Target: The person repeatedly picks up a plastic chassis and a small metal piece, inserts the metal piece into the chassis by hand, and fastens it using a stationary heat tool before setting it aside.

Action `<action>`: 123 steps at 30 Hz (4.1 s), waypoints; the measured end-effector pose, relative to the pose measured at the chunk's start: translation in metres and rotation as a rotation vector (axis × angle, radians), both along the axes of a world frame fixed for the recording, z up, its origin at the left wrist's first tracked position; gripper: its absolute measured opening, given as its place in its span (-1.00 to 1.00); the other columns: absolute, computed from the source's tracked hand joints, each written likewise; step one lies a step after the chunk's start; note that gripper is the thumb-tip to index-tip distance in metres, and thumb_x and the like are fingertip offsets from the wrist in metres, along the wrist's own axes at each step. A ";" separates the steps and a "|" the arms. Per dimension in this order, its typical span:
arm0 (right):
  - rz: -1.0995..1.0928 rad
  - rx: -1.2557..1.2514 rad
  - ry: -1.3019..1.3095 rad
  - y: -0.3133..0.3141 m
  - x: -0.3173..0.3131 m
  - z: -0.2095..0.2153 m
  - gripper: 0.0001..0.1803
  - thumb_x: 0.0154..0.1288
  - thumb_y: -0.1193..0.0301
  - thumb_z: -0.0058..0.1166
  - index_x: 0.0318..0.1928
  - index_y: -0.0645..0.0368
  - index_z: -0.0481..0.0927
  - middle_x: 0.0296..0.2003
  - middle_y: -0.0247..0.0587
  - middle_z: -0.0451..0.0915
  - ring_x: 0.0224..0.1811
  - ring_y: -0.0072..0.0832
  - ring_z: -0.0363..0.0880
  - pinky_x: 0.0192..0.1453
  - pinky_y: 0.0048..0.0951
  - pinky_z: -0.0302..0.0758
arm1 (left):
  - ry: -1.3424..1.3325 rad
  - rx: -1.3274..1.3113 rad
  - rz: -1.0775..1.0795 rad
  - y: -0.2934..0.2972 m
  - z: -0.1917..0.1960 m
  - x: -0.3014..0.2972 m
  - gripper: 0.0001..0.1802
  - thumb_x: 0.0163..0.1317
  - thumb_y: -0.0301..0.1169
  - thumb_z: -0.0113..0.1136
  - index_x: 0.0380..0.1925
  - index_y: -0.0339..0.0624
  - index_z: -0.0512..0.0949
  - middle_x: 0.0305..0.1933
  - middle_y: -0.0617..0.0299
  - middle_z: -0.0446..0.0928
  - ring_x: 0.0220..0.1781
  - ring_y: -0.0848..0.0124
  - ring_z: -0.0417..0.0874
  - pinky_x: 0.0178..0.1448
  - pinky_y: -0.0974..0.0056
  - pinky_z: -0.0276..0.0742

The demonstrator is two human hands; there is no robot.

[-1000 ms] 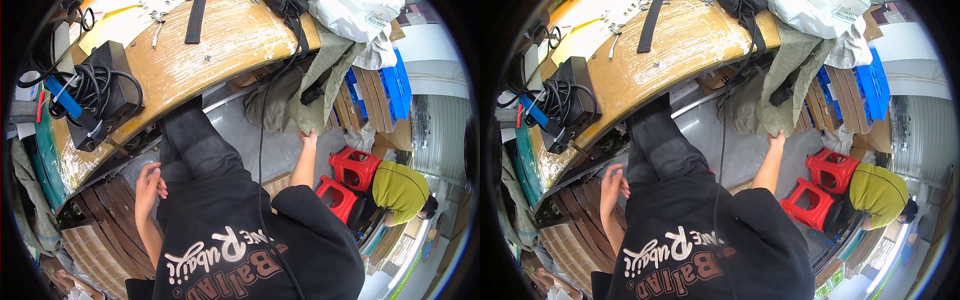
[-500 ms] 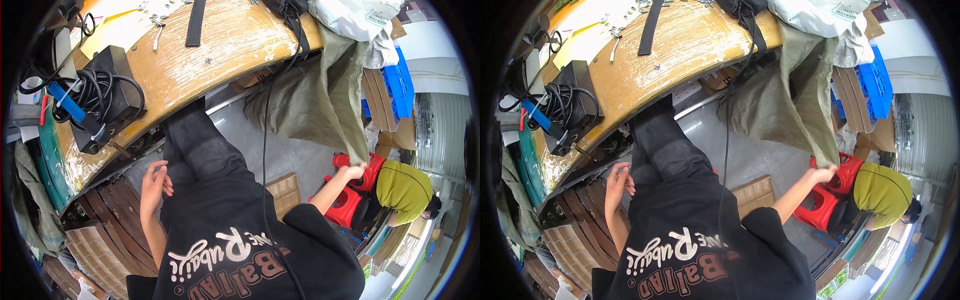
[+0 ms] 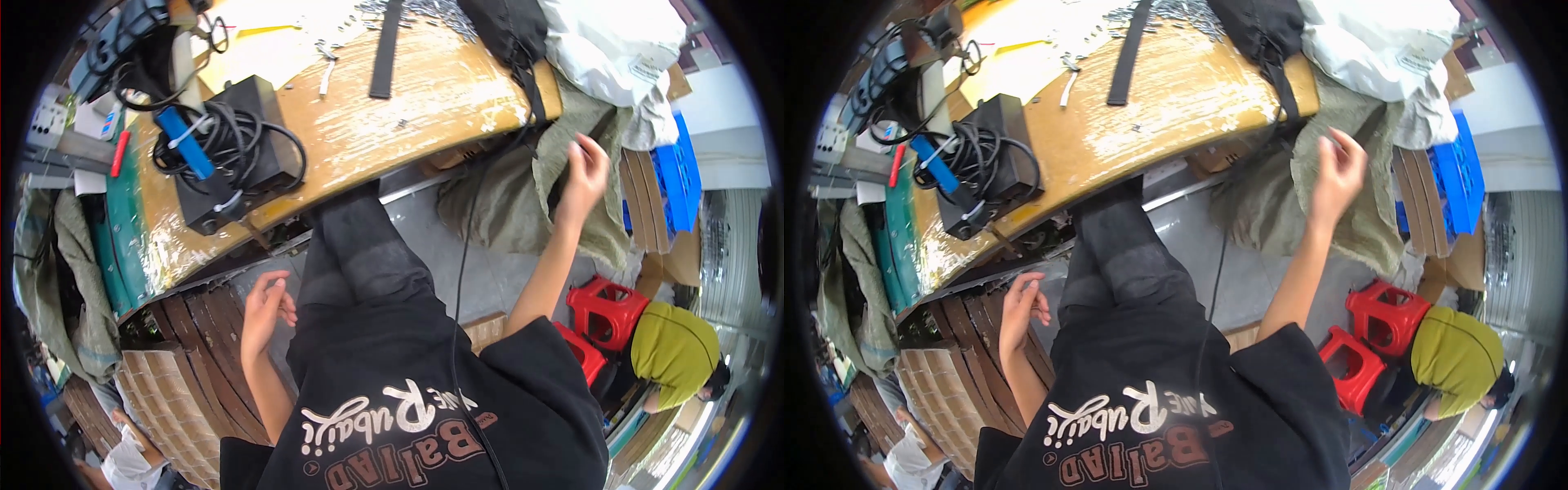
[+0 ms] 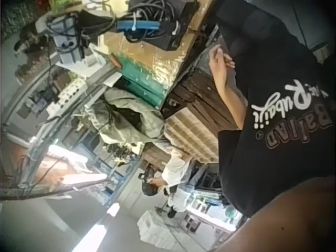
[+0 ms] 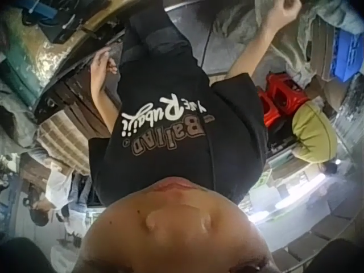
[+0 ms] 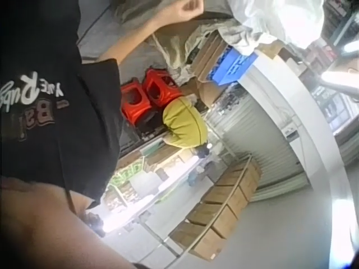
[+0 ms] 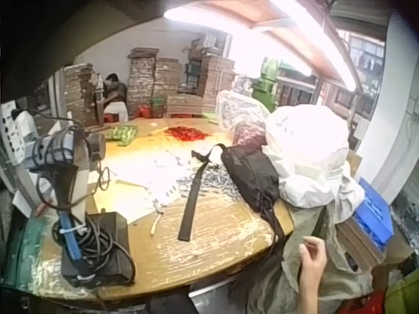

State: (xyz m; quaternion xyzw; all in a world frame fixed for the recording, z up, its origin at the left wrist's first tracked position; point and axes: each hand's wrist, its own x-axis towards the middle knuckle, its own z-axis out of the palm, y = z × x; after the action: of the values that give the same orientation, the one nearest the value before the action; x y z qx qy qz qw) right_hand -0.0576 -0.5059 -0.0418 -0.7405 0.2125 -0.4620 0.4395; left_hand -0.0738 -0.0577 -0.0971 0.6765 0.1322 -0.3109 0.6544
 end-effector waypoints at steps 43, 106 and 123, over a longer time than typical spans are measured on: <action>0.759 -0.084 0.280 0.120 0.098 0.020 -0.85 0.05 0.67 0.07 -0.36 0.29 0.40 -0.47 -0.27 0.48 -0.46 -0.64 0.46 -0.34 -0.67 0.42 | -0.567 -0.434 0.671 0.137 0.131 0.026 -0.59 0.21 -0.21 -0.10 -0.02 -0.23 0.26 -0.34 0.23 0.34 -0.49 0.48 0.34 -0.57 0.45 0.30; 0.910 0.689 0.317 0.196 -0.017 -0.019 -0.91 0.09 0.62 -0.01 -0.41 0.25 0.36 -0.37 -0.21 0.41 -0.51 -0.61 0.34 -0.42 -0.63 0.33 | -0.570 0.487 0.676 0.228 0.088 0.168 -0.35 -0.17 -0.53 0.21 0.01 -0.33 0.22 -0.04 0.03 0.39 -0.05 0.28 0.44 -0.01 0.30 0.36; 0.870 0.730 0.330 0.202 -0.007 -0.031 -0.89 0.06 0.63 0.03 -0.41 0.24 0.38 -0.40 -0.20 0.45 -0.51 -0.62 0.37 -0.40 -0.62 0.35 | -0.851 0.209 0.952 0.287 0.073 0.217 -0.40 -0.11 -0.65 0.01 0.07 -0.32 0.26 0.08 0.06 0.36 0.05 0.32 0.39 0.08 0.38 0.28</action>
State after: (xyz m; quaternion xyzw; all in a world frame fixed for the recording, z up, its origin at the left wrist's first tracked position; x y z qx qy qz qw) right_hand -0.0648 -0.3044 -0.0728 -0.6224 0.1000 -0.0152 0.7761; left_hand 0.1434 0.2296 -0.0245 0.6681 0.1764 0.3233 0.6465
